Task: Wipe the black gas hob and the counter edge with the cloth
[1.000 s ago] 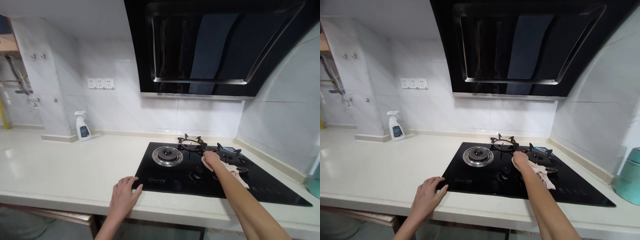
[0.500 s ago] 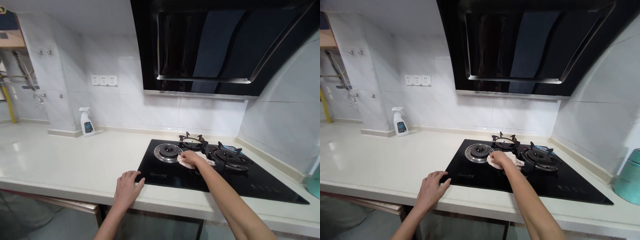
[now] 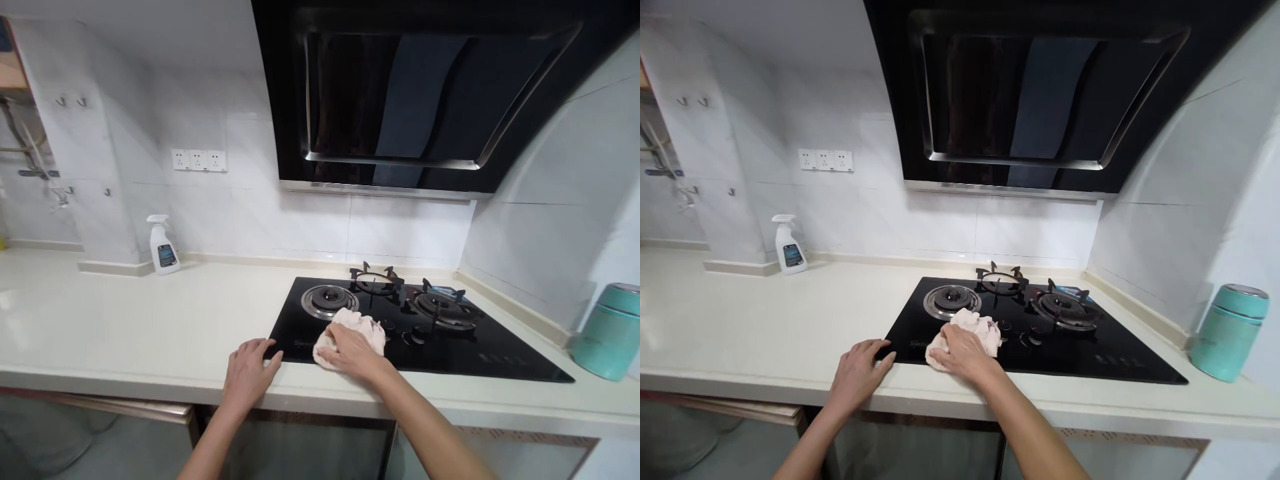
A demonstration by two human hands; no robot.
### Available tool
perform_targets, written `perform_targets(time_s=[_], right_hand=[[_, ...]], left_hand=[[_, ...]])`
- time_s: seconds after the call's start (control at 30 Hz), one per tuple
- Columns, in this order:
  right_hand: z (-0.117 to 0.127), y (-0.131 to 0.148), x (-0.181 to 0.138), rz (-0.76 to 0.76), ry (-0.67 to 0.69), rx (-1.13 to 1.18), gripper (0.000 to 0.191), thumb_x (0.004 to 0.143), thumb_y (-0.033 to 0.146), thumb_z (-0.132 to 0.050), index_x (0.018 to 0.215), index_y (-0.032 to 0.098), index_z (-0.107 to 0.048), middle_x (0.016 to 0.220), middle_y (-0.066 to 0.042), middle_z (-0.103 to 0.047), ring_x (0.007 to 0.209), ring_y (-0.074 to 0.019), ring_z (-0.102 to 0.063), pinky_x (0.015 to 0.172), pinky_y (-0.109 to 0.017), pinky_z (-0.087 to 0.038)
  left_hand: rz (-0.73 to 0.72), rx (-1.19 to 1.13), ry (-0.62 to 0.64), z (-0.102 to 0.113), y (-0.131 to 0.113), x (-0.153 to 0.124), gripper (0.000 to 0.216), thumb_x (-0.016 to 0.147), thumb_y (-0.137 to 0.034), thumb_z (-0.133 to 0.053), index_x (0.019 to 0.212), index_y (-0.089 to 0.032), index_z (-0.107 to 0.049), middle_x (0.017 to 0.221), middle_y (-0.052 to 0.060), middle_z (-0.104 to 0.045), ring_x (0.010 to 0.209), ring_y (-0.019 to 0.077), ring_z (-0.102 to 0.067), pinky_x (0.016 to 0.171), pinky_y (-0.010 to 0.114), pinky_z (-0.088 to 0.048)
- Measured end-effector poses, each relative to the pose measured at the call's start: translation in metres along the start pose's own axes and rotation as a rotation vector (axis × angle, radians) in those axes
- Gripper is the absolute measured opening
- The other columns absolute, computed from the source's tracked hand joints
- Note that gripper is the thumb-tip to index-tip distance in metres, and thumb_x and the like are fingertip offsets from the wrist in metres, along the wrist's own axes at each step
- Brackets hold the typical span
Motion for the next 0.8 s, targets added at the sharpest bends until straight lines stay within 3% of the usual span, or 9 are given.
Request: perform_targets(time_s=[0.1, 0.2, 0.47, 0.6, 0.7, 0.8], right_hand=[[0.007, -0.022, -0.021, -0.075, -0.038, 0.006, 0.055, 0.098, 0.054, -0.051, 0.142, 0.021, -0.051, 0.137, -0.014, -0.064, 0.121, -0.0295, -0.06, 0.096, -0.038, -0.039], [0.014, -0.052, -0.045, -0.185, -0.055, -0.043, 0.057, 0.099, 0.05, -0.047, 0.147, 0.02, -0.051, 0.132, -0.016, -0.069, 0.118, -0.0316, -0.064, 0.097, -0.041, -0.04], [0.052, -0.135, -0.105, -0.377, -0.137, -0.172, 0.048, 0.1, 0.054, -0.038, 0.129, 0.029, -0.066, 0.101, -0.006, -0.078, 0.102, -0.028, -0.07, 0.087, -0.039, -0.045], [0.072, -0.192, -0.138, -0.489, -0.256, -0.253, 0.052, 0.097, 0.06, -0.038, 0.12, 0.03, -0.075, 0.115, -0.007, -0.076, 0.11, -0.0296, -0.068, 0.09, -0.041, -0.049], [0.085, -0.223, -0.161, -0.433, -0.348, -0.347, 0.056, 0.096, 0.06, -0.036, 0.114, 0.027, -0.078, 0.117, -0.011, -0.072, 0.113, -0.0299, -0.065, 0.097, -0.043, -0.049], [0.106, -0.266, -0.193, -0.544, -0.438, -0.514, 0.058, 0.095, 0.06, -0.034, 0.111, 0.028, -0.079, 0.131, -0.016, -0.065, 0.119, -0.0373, -0.059, 0.1, -0.054, -0.046]], left_hand=[[0.0, 0.001, -0.001, 0.0, 0.0, 0.0, 0.035, 0.097, -0.042, -0.053, 0.122, -0.025, -0.07, 0.13, 0.008, -0.072, 0.126, 0.0296, -0.061, 0.105, 0.048, -0.045], [-0.003, 0.002, -0.004, 0.001, 0.0, 0.0, 0.034, 0.097, -0.042, -0.053, 0.121, -0.026, -0.071, 0.13, 0.008, -0.072, 0.126, 0.0285, -0.061, 0.105, 0.047, -0.045], [0.001, -0.016, 0.014, 0.002, 0.0, -0.001, 0.038, 0.097, -0.046, -0.049, 0.122, -0.025, -0.07, 0.132, 0.009, -0.071, 0.128, 0.0294, -0.06, 0.106, 0.048, -0.045], [0.005, -0.013, 0.021, 0.001, 0.0, 0.0, 0.039, 0.097, -0.046, -0.048, 0.122, -0.025, -0.07, 0.133, 0.009, -0.071, 0.129, 0.0295, -0.059, 0.107, 0.049, -0.045], [0.006, -0.007, 0.013, 0.0, 0.001, 0.0, 0.039, 0.096, -0.047, -0.049, 0.122, -0.026, -0.07, 0.133, 0.009, -0.071, 0.13, 0.0292, -0.059, 0.108, 0.048, -0.045], [0.01, -0.006, 0.013, 0.0, 0.002, 0.0, 0.04, 0.096, -0.046, -0.049, 0.123, -0.026, -0.07, 0.134, 0.008, -0.07, 0.13, 0.0293, -0.059, 0.108, 0.048, -0.045]])
Point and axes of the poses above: each hand's wrist, its own x-axis towards the middle knuckle, its own z-axis out of the back of the hand, y = z × x, the point moved 10 cm from there along x, towards the middle knuckle
